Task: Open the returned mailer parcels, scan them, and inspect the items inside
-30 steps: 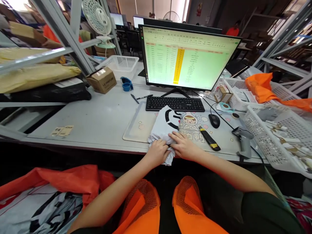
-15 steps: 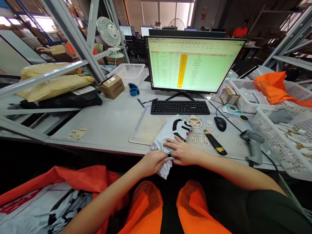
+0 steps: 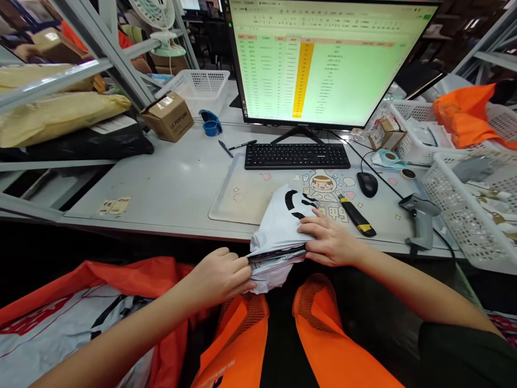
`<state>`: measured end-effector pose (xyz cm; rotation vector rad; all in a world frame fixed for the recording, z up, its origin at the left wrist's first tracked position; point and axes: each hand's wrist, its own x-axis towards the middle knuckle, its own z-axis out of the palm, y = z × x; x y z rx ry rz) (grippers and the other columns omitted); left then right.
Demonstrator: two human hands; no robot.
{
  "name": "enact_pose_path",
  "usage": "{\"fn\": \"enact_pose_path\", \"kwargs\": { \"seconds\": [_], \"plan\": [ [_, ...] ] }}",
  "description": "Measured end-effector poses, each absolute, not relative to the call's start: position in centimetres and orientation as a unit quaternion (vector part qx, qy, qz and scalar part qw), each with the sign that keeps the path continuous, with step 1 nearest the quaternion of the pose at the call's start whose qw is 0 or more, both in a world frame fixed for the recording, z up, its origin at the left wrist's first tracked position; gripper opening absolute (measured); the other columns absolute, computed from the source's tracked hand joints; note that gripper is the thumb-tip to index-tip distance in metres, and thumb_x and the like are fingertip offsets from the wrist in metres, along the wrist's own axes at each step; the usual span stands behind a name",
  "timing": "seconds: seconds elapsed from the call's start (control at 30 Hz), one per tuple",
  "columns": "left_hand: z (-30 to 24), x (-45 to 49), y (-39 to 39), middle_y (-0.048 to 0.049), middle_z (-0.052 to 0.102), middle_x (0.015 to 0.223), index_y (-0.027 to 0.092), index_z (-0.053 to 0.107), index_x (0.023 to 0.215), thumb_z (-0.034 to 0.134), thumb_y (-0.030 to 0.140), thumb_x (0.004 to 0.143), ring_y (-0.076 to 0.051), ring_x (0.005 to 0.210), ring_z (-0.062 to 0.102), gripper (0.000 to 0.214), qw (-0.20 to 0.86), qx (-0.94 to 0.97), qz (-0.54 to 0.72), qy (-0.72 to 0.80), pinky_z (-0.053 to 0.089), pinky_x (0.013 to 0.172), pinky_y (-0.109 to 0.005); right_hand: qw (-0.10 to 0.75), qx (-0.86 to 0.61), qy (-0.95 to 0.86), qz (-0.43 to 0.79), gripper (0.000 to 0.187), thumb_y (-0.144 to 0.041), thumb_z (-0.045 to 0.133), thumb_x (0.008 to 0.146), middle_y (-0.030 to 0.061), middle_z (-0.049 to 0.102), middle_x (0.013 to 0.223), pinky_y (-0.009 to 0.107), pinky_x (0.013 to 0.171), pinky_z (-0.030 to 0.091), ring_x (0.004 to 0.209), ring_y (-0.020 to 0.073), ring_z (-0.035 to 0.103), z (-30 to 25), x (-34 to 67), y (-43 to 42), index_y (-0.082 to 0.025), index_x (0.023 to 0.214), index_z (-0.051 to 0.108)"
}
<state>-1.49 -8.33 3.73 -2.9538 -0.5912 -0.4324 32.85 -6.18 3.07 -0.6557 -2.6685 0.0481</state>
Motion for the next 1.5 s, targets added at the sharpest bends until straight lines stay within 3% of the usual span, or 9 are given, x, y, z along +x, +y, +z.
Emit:
{"fn": "enact_pose_path", "kwargs": {
  "seconds": [0.23,0.33,0.47,0.63,0.8,0.97,1.23,1.37,1.5],
  "plan": [
    [3.4,1.1,-7.3,-0.006,0.075,0.108,0.021,0.07,0.089,0.057,0.025,0.1,-0.024,0.118,0.062,0.018,0.072,-0.948,-0.232,-0.204,0.043,0.094,-0.039,0.152,-0.372,-0.916,-0.003,0.023,-0.038,0.063,0.097,0.0154,0.063,0.121,0.052,0.107,0.04,0.112,0.0292,0.058,3.8,27.9,-5.4,-0.016,0.1,0.068],
    [3.2,2.7,-6.5,-0.0036,0.074,0.091,0.02,0.064,0.077,0.054,0.025,0.102,-0.018,0.098,0.066,0.027,0.032,-0.946,-0.287,-0.146,0.047,0.09,-0.034,0.097,-0.394,-0.913,-0.035,0.037,-0.046,0.07,0.091,0.0149,0.063,0.116,0.044,0.09,0.046,0.102,0.0301,0.059,3.3,25.3,-5.2,-0.016,0.112,0.064],
    [4.1,3.6,-6.1,0.0039,0.057,0.059,0.02,0.05,0.064,0.048,0.029,0.105,-0.012,0.057,0.047,0.042,0.042,-0.938,-0.326,-0.111,0.048,0.083,-0.031,0.059,-0.389,-0.918,-0.059,0.02,-0.029,0.049,0.103,0.0099,0.065,0.097,0.034,0.072,0.039,0.084,0.0239,0.06,3.9,23.2,-4.9,-0.018,0.101,0.065],
    [6.5,2.4,-6.8,0.003,0.056,0.061,0.02,0.048,0.066,0.046,0.037,0.105,-0.014,0.06,0.048,0.043,0.055,-0.947,-0.268,-0.168,0.041,0.083,-0.037,0.064,-0.429,-0.898,-0.077,0.026,-0.025,0.047,0.101,0.0085,0.067,0.081,0.033,0.056,0.022,0.062,0.0173,0.054,6.8,24.4,-3.8,-0.015,0.089,0.067],
    [7.5,1.2,-7.3,0.0026,0.058,0.062,0.02,0.048,0.067,0.048,0.034,0.104,-0.014,0.064,0.049,0.04,0.057,-0.952,-0.247,-0.17,0.034,0.08,-0.039,0.075,-0.418,-0.894,-0.146,0.028,-0.021,0.049,0.096,0.0077,0.066,0.07,0.033,0.059,0.027,0.059,0.0173,0.054,7.4,26.8,-2.4,-0.015,0.075,0.066],
    [6.7,0.6,-8.4,0.0034,0.053,0.06,0.019,0.046,0.066,0.053,0.026,0.102,-0.014,0.065,0.046,0.037,0.087,-0.95,-0.254,-0.159,0.029,0.073,-0.037,0.078,-0.431,-0.882,-0.175,0.031,-0.021,0.048,0.094,0.0061,0.065,0.063,0.034,0.077,0.04,0.058,0.0171,0.051,7.1,29.8,-0.6,-0.016,0.068,0.065],
    [6.4,0.6,-7.2,0.0027,0.052,0.056,0.019,0.045,0.06,0.049,0.026,0.103,-0.013,0.057,0.046,0.043,0.068,-0.93,-0.282,-0.224,0.032,0.072,-0.037,0.089,-0.521,-0.842,-0.105,0.028,-0.022,0.053,0.089,0.0061,0.065,0.065,0.032,0.073,0.034,0.067,0.0197,0.052,7.7,30.1,0.2,-0.019,0.062,0.06],
    [6.7,1.6,-5.9,-0.0024,0.072,0.081,0.018,0.066,0.095,0.053,0.027,0.1,-0.019,0.07,0.062,0.016,0.077,-0.9,-0.216,-0.372,0.036,0.079,-0.04,0.148,-0.52,-0.838,-0.075,0.026,-0.022,0.049,0.092,0.0056,0.064,0.07,0.033,0.066,0.026,0.067,0.0184,0.049,7.5,27.9,-0.8,-0.019,0.068,0.058],
    [4.9,2.5,-4.3,-0.0112,0.073,0.111,0.016,0.06,0.127,0.07,0.038,0.09,-0.029,0.092,0.067,0.044,0.096,-0.882,-0.1,-0.45,0.037,0.077,-0.041,0.154,-0.526,-0.835,-0.051,0.025,-0.021,0.048,0.095,0.006,0.065,0.074,0.033,0.066,0.026,0.068,0.0186,0.051,6.1,26.9,-0.8,-0.019,0.073,0.058]
  ]
}}
